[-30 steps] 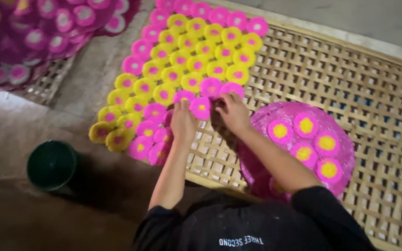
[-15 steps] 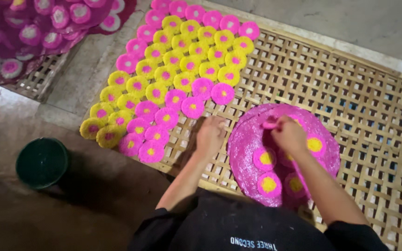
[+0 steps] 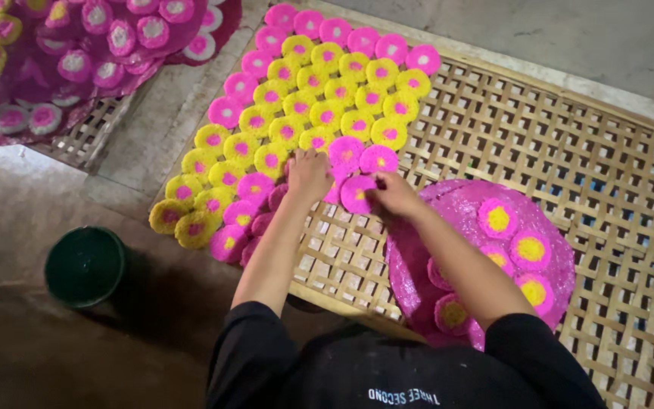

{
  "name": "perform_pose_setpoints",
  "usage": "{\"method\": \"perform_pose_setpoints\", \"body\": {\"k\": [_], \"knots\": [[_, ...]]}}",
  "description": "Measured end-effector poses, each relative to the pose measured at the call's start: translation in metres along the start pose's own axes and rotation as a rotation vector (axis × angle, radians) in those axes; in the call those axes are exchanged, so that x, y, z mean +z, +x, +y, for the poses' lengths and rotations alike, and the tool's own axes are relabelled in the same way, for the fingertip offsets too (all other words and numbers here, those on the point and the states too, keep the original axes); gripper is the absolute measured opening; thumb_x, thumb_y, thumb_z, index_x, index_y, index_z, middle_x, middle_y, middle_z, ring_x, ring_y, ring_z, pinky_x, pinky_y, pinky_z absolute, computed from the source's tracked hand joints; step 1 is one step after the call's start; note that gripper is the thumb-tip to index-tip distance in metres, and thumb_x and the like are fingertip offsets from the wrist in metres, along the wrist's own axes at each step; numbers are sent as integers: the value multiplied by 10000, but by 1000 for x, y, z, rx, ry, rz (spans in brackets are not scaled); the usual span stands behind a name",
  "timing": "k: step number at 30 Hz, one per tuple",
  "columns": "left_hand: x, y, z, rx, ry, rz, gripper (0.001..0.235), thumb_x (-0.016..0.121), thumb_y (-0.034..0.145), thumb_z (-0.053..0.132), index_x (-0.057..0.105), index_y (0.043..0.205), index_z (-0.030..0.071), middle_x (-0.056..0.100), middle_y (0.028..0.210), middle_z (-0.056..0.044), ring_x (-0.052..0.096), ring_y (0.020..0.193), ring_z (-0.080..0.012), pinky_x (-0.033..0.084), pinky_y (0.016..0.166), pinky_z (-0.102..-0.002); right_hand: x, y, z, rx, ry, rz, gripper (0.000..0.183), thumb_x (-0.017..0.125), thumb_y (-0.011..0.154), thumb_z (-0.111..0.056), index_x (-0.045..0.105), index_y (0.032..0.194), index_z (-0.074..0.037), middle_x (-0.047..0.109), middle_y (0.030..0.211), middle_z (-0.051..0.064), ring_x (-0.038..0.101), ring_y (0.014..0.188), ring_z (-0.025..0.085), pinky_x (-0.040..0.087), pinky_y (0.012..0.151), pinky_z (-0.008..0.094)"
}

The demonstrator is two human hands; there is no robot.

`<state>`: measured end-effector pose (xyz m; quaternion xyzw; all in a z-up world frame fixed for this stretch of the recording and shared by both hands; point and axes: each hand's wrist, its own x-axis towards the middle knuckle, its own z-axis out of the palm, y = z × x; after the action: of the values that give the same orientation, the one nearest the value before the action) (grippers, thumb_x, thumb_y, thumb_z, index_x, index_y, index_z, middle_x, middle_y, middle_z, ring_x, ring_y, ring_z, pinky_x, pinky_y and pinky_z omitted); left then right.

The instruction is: The person arranges pink and yellow circular decorative items on a woven bamboo mat. They pick up the items from a plastic-covered pile and place them in neat rows on the mat.

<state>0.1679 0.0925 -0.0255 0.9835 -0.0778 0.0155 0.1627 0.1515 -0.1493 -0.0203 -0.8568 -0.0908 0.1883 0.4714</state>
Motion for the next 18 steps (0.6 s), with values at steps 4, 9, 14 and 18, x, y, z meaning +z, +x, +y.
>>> {"method": "perform_pose_setpoints", "body": {"k": [4,9,14,18], "knots": [[-11,-5,-2,-10,-68,91,215,764,774,243,702,953,142,655,1078,-99,580,1121,-339,472,918,-508,25,3,7,-66,-261,268,336,706,847,-108,654,1173,-48,711,1001,219,688,946,403,545,834,481],[-28,-17,15,9,-168,283,301,748,793,150,674,1080,99,641,1079,-142,577,1063,-358,462,892,-516,19,-13,-16,-277,-376,348,490,724,743,-46,603,1217,-12,629,1141,249,620,1053,463,514,920,504],[-11,-32,83,64,-320,231,289,688,857,136,675,1144,106,643,1133,-134,592,1094,-339,471,895,-508,-33,-69,-14,-268,-254,601,428,743,898,-95,587,1294,-52,576,1222,218,624,1059,394,534,897,459],[38,-31,182,270,-330,-23,286,698,904,254,708,1145,100,642,1202,-145,589,1172,-340,474,935,-528,-106,-145,35,-95,24,827,339,704,959,-106,618,1286,-88,608,1154,81,639,970,197,543,810,324]]}}
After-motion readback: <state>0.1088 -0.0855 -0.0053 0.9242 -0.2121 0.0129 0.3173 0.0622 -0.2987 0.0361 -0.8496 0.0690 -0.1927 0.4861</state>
